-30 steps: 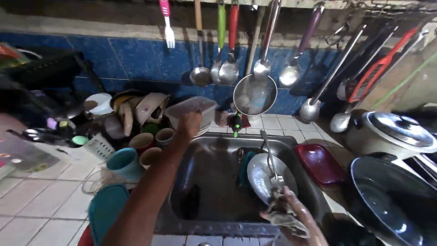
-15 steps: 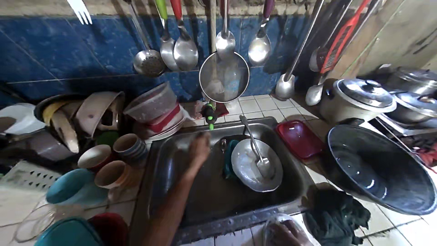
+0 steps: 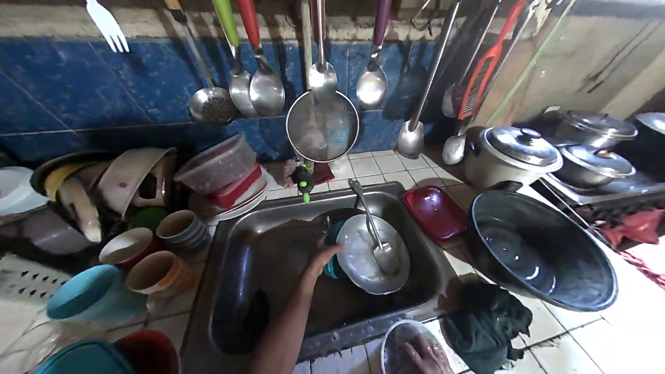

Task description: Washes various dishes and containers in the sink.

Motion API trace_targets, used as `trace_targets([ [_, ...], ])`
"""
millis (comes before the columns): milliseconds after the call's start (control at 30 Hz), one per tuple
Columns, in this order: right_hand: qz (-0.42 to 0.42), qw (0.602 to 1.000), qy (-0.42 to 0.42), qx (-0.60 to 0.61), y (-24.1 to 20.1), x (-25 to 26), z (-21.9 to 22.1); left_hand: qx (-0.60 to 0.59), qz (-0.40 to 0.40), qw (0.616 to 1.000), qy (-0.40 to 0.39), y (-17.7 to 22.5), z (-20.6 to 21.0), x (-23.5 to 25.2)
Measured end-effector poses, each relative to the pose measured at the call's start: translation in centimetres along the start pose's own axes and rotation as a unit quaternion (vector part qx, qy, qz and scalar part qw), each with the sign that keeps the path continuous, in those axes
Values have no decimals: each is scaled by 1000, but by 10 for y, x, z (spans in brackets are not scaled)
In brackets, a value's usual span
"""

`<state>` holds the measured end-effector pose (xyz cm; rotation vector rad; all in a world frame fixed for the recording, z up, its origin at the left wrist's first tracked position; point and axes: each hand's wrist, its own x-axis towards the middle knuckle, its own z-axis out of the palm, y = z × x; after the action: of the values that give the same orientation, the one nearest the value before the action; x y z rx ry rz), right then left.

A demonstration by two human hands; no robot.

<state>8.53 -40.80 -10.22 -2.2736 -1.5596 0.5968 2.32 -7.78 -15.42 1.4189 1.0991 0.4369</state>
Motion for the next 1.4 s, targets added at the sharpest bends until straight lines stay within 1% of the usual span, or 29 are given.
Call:
trace_targets([
  [67, -6, 1000, 2, 3, 0, -1, 1, 16, 28, 999, 23, 0, -11, -7],
  [133, -5, 1000, 15, 2, -1, -1, 3, 26, 46, 998, 23, -5, -21, -10],
  [200, -10, 999, 41, -2, -1, -1, 6, 10, 46, 999, -8, -13, -28, -14],
  [267, -22, 998, 63, -8, 1, -1, 10, -43, 39, 998, -29, -25, -28, -16],
  [400, -55, 996, 73, -19, 3, 0, 12, -114, 16, 992, -59, -42, -16, -20],
  [467, -53, 996, 65, -14, 1, -1, 8, -120, 32, 988, -91, -43, -10, -22],
  [533, -37, 997, 65, -12, -2, -2, 5, -78, 60, 987, -123, -45, -7, -19],
  [567, -28, 997, 71, -2, -3, -2, 4, -43, 72, 990, -110, -44, -5, -19],
  [600, -14, 997, 76, 27, -4, -2, 1, 3, 74, 995, -73, -40, -2, -20],
  [633, 5, 993, 90, 76, -4, -1, -2, 65, 66, 996, -16, -38, 1, -22],
  [700, 28, 970, 140, 199, -4, 3, -10, 174, 39, 981, 77, -32, -1, -27],
  [767, 53, 925, 148, 346, -7, 9, -22, 260, 78, 954, 130, -28, -13, -37],
  [800, 62, 895, 142, 417, -12, 14, -27, 277, 120, 939, 162, -26, -21, -45],
  [833, 62, 867, 136, 475, -18, 22, -31, 270, 162, 927, 202, -25, -29, -51],
  [867, 56, 845, 125, 518, -25, 33, -32, 236, 192, 922, 239, -24, -37, -57],
  [900, 40, 827, 106, 550, -35, 46, -31, 188, 200, 926, 260, -21, -43, -64],
  [933, 15, 811, 84, 579, -46, 62, -29, 129, 190, 937, 263, -19, -48, -72],
  [1000, -25, 790, 44, 611, -72, 101, -24, -14, 112, 972, 207, -10, -57, -92],
  [1033, -47, 793, 46, 606, -86, 122, -20, -84, 76, 978, 177, -8, -59, -104],
  [1067, -73, 814, 69, 572, -101, 144, -16, -144, 51, 976, 154, -6, -59, -115],
  [1100, -97, 853, 112, 501, -114, 165, -11, -199, 36, 971, 126, -6, -58, -125],
  [1133, -113, 887, 153, 421, -127, 183, -4, -251, 40, 962, 96, -8, -57, -133],
  [1167, -122, 911, 173, 354, -140, 195, 3, -299, 65, 950, 59, -11, -54, -139],
  [1200, -128, 925, 175, 311, -155, 199, 10, -359, 83, 929, 21, -12, -52, -142],
  [1233, -138, 931, 168, 292, -169, 199, 20, -419, 87, 904, 4, -9, -50, -146],
  [1300, -151, 936, 117, 296, -190, 190, 34, -501, 50, 863, 47, 17, -54, -164],
  [1333, -155, 940, 91, 291, -197, 185, 35, -537, 49, 839, 76, 24, -58, -163],
  [1367, -159, 946, 67, 273, -201, 181, 35, -562, 85, 819, 81, 14, -62, -154],
  [1400, -154, 956, 19, 249, -203, 178, 31, -571, 134, 806, 72, -7, -68, -140],
])
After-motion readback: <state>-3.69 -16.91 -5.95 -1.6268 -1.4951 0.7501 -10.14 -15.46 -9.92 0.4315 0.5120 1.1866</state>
